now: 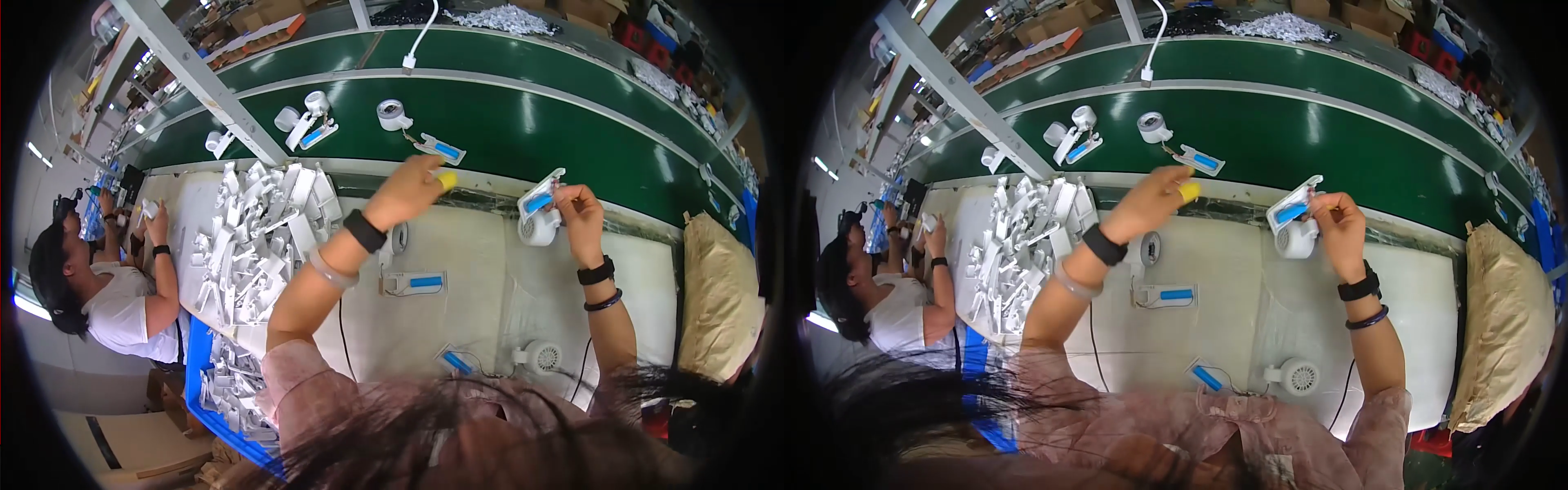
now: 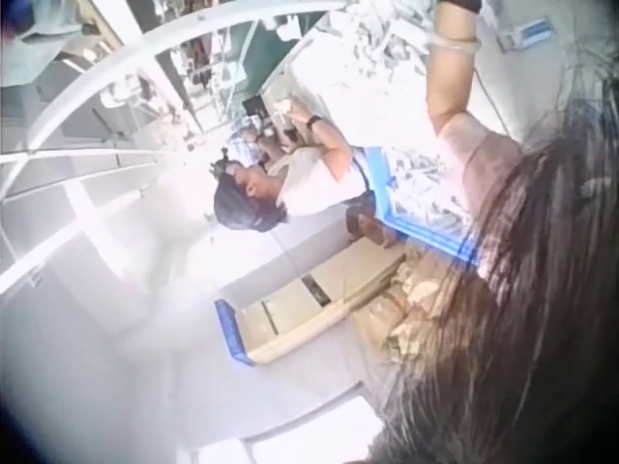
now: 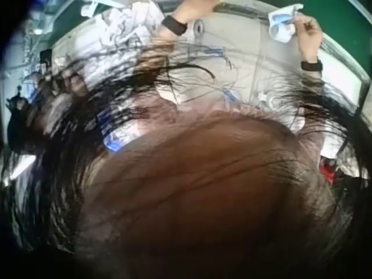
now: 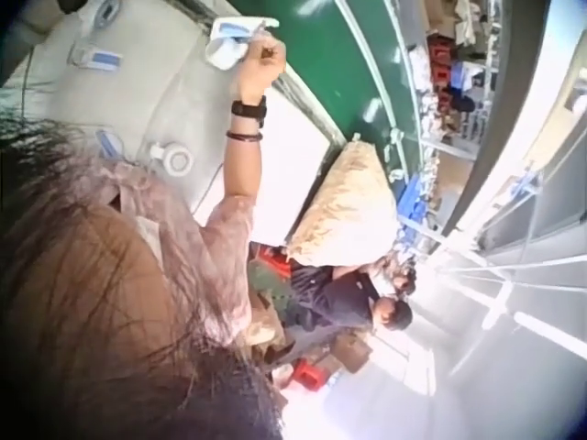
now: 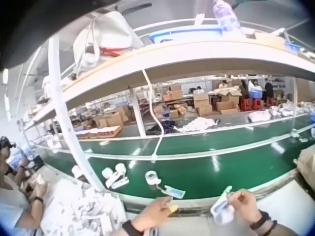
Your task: The person assembles a handheld fan by connecting wires between a battery and a plastic base, then fitting the battery into the housing. They then pick up a fan motor, connect its wires, and press the motor into the base before placing the finished unit on the conveyor belt.
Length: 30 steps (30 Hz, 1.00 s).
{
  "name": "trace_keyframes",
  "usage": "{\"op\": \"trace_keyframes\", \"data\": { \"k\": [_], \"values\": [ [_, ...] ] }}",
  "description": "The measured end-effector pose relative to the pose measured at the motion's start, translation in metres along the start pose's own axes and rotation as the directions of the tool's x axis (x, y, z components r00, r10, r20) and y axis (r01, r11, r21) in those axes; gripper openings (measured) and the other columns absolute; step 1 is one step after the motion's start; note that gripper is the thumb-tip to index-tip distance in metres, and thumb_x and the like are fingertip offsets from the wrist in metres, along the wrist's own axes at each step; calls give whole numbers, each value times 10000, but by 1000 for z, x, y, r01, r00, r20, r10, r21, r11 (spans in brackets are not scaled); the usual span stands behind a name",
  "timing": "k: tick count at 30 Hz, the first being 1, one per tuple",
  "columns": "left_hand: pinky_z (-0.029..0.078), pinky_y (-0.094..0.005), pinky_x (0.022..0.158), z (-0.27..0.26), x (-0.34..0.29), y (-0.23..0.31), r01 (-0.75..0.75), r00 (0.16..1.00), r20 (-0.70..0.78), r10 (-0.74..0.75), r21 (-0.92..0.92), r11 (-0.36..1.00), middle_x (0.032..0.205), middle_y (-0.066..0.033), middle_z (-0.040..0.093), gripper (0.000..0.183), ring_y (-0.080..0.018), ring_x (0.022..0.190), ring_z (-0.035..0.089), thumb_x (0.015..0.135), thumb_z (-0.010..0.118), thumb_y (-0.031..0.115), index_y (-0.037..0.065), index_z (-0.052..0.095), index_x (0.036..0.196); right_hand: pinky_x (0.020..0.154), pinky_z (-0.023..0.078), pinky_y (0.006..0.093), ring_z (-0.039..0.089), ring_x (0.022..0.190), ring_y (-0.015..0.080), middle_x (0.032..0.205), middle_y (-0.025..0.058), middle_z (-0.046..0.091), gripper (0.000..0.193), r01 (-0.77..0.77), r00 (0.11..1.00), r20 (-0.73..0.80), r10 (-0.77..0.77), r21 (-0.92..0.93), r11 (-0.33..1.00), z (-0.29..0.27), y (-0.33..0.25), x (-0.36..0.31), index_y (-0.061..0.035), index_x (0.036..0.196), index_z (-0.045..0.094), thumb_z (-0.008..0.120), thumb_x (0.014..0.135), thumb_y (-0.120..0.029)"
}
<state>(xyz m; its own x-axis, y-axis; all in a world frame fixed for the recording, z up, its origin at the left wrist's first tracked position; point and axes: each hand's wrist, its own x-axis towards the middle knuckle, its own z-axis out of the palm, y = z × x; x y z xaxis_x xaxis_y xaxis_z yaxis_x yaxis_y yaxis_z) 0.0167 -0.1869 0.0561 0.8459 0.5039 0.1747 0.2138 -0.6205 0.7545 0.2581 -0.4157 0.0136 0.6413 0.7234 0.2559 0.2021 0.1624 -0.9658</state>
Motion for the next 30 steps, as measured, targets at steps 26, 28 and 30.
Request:
{"op": "trace_keyframes", "data": {
  "k": [26,28,30],
  "values": [
    [553,-389,806,-114,75,-180,751,658,-554,-510,438,494,1080,-155,682,308,-289,976,680,849,611,220,63,668,1107,777,502,260,600,824,113,908,28,633,86,-203,973,124,197,41,978,4,3,-54,-26,1003,607,588,919,-28],
    [561,-374,705,-126,78,-174,707,657,-547,-518,209,676,997,-163,687,302,-279,867,692,832,606,188,36,662,1087,778,509,261,598,822,114,905,27,627,85,-191,968,175,178,60,980,5,3,-55,-21,1002,601,581,920,-13],
    [523,-318,462,-130,76,-144,481,681,-538,-497,-182,857,781,-149,667,274,-218,577,656,790,583,95,-22,644,1030,766,511,261,601,820,115,901,23,618,94,-192,949,257,181,20,981,6,2,-57,-24,1005,592,572,918,5]
  ]
}}
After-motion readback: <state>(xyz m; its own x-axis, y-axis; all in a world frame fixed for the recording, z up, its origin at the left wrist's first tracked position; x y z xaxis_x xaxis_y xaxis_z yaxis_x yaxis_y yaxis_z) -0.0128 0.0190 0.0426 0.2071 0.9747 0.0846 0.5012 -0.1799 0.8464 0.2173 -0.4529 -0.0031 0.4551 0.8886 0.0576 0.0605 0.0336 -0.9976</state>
